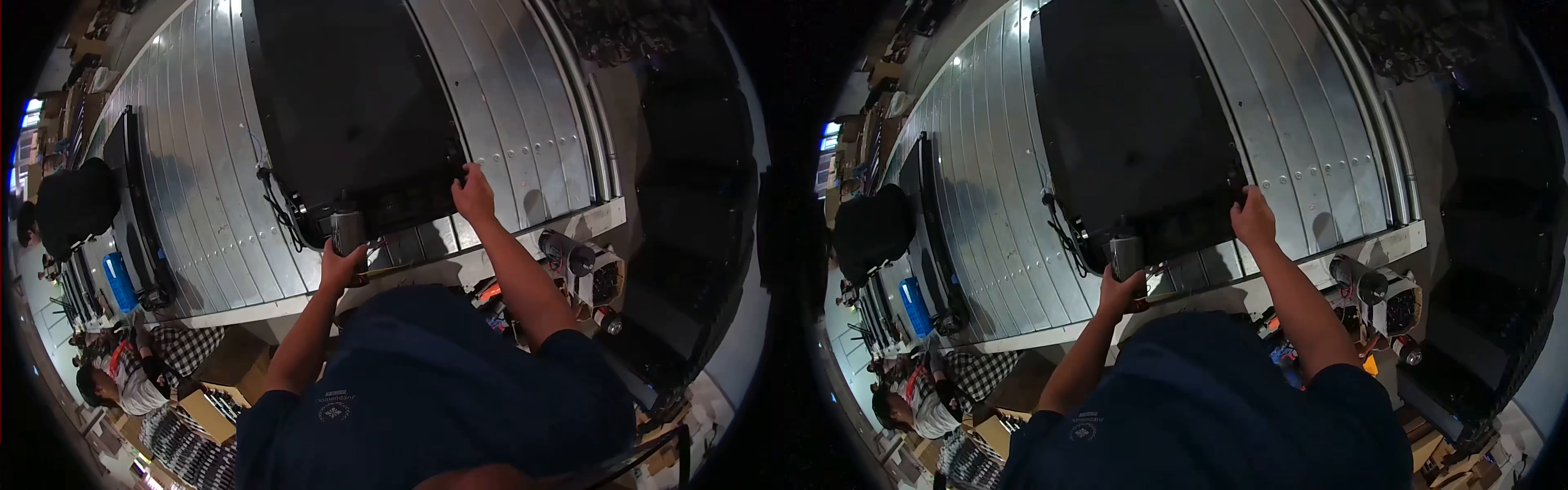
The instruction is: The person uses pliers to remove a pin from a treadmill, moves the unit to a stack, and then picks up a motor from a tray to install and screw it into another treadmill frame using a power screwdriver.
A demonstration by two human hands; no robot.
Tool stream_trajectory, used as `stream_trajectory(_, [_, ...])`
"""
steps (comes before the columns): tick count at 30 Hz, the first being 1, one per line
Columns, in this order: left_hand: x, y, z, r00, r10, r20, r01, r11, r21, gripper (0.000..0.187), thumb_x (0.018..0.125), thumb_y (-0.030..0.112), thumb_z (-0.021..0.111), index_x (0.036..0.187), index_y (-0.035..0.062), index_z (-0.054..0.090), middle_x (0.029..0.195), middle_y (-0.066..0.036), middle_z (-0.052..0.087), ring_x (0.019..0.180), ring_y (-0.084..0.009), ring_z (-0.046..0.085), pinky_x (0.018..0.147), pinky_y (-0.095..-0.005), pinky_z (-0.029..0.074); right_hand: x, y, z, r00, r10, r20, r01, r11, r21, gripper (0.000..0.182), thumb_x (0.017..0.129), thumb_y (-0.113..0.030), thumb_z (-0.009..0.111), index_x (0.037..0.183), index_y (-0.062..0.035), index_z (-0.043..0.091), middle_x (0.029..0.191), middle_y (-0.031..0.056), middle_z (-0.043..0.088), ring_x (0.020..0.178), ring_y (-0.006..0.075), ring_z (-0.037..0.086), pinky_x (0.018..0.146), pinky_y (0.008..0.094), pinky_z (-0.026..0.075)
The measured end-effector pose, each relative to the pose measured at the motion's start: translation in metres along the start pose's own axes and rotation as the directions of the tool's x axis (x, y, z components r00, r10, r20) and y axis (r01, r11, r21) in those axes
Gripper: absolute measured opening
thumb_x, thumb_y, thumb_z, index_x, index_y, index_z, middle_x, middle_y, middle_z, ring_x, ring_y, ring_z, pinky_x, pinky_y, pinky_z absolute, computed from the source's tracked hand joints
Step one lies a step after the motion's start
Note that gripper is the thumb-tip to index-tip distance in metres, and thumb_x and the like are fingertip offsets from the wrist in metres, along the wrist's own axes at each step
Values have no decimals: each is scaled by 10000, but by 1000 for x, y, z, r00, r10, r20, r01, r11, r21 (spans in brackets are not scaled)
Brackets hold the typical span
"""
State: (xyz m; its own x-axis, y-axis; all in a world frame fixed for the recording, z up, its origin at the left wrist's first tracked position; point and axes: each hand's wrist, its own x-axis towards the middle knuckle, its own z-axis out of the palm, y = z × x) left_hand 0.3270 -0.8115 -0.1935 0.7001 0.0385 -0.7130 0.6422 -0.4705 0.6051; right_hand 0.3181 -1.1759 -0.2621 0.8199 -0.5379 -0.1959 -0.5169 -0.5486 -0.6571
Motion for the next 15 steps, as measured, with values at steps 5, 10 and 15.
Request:
stream_trajectory(5, [6, 25, 7, 983, 132, 128, -171, 912, 372, 1034, 711, 424, 927, 1536, 28, 446, 1290, -201, 701, 1167, -345, 712, 1008, -438, 557, 2, 14, 0, 1000, -4, 31, 4, 1000, 12, 294, 907, -228, 771, 1112, -42, 672, 971, 149, 749, 932, 350, 735, 831, 470, 576])
stream_trajectory(10, [28, 93, 44, 898, 261, 353, -436, 622, 650, 1029, 689, 489, 874, 1552, 114, 458, 1343, -218, 656, 1184, -406, 684, 1003, -493, 564, 4, 7, -10, 996, 34, 88, -44, 992, 119, 298, 911, -253, 792, 1101, -38, 709, 947, 143, 768, 887, 314, 752, 811, 434, 586])
stream_trajectory(15, [44, 129, 92, 847, 242, 474, -531, 453, 716, 1030, 696, 502, 862, 1559, 114, 454, 1345, -205, 646, 1169, -409, 690, 991, -489, 578, 6, 6, -13, 991, 51, 122, -71, 984, 164, 326, 908, -258, 804, 1126, -30, 724, 981, 152, 784, 904, 303, 766, 809, 411, 594])
